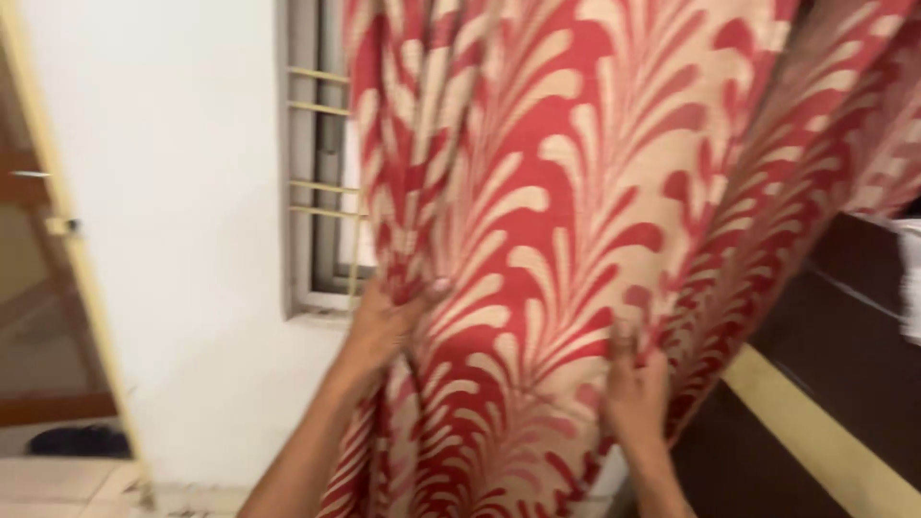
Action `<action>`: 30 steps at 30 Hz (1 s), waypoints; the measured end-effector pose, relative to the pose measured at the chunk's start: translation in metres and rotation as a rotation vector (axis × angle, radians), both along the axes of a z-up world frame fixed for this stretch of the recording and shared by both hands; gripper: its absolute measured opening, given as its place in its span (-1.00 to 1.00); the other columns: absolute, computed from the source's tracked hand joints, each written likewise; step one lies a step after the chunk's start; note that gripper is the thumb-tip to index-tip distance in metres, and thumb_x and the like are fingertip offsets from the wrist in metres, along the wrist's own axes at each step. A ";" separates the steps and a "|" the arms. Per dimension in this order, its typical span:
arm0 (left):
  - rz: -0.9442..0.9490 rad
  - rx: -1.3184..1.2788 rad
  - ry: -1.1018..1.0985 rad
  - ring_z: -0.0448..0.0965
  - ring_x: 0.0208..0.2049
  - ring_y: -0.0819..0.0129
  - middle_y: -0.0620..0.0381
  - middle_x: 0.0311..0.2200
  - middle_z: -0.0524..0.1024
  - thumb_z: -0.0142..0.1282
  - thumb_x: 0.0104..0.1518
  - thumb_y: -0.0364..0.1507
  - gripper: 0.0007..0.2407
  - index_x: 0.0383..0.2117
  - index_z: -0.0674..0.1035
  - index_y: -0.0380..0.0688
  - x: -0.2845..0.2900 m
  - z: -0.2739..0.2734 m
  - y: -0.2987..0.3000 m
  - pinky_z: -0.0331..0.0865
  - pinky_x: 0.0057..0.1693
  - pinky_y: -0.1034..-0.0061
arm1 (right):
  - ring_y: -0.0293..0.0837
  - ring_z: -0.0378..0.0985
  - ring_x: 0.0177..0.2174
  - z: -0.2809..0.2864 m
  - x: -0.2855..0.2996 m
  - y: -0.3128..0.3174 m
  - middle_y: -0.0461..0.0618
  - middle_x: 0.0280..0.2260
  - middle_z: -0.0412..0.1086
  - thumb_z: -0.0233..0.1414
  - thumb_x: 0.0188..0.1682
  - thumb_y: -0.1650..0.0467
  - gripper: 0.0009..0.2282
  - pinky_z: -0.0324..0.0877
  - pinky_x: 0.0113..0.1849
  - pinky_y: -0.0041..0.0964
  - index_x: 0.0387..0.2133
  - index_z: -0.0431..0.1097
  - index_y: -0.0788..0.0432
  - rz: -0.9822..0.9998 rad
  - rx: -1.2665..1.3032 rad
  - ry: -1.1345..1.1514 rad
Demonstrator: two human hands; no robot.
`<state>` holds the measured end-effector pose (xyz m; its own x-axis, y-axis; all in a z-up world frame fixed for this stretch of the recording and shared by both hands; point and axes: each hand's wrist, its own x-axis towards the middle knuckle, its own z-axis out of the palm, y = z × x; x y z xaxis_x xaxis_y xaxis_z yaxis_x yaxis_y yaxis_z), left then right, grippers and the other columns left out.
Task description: The person repeatedly gathers and releases a red and beige patterned curtain with both hands in front of a window. The hands pull the fabric together and then let it fall back, repeating this motion continuously.
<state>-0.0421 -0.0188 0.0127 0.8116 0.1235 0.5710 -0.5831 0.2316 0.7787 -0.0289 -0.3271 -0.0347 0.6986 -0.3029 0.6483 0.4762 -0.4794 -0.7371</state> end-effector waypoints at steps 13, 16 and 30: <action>0.107 0.109 0.050 0.57 -0.42 0.31 -0.01 -0.45 0.64 0.13 0.29 -0.38 -0.79 -0.28 0.68 -0.35 0.044 -0.024 -0.028 0.46 -0.22 0.35 | -0.08 0.43 0.00 -0.052 0.102 0.142 0.10 0.03 0.41 -0.24 0.20 0.30 -0.61 0.34 0.06 -0.24 0.18 0.27 0.26 0.634 0.555 -0.001; 0.274 0.088 -0.134 0.60 -0.32 0.47 0.19 -0.37 0.66 0.02 0.11 -0.54 -0.80 -0.18 0.63 -0.27 0.058 -0.038 0.003 0.47 -0.14 0.48 | -0.01 0.39 0.04 -0.049 0.077 0.128 0.16 0.02 0.38 -0.14 0.20 0.38 -0.68 0.25 0.07 -0.14 0.15 0.26 0.35 0.234 0.074 -0.226; -0.064 -0.088 0.234 0.65 -0.07 0.38 0.12 -0.05 0.66 0.12 0.12 -0.19 -0.50 0.16 0.47 -0.19 -0.010 0.022 -0.012 0.48 0.07 0.42 | -0.23 0.36 -0.42 0.038 0.003 0.046 -0.03 -0.35 0.27 0.08 -0.04 0.05 -0.46 0.41 -0.33 -0.25 0.05 0.29 0.17 0.114 0.448 0.293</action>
<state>-0.0525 -0.0308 0.0346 0.9283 0.1081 0.3557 -0.3709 0.3352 0.8661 -0.0260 -0.2814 0.0038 0.8752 -0.4162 0.2465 0.2506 -0.0457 -0.9670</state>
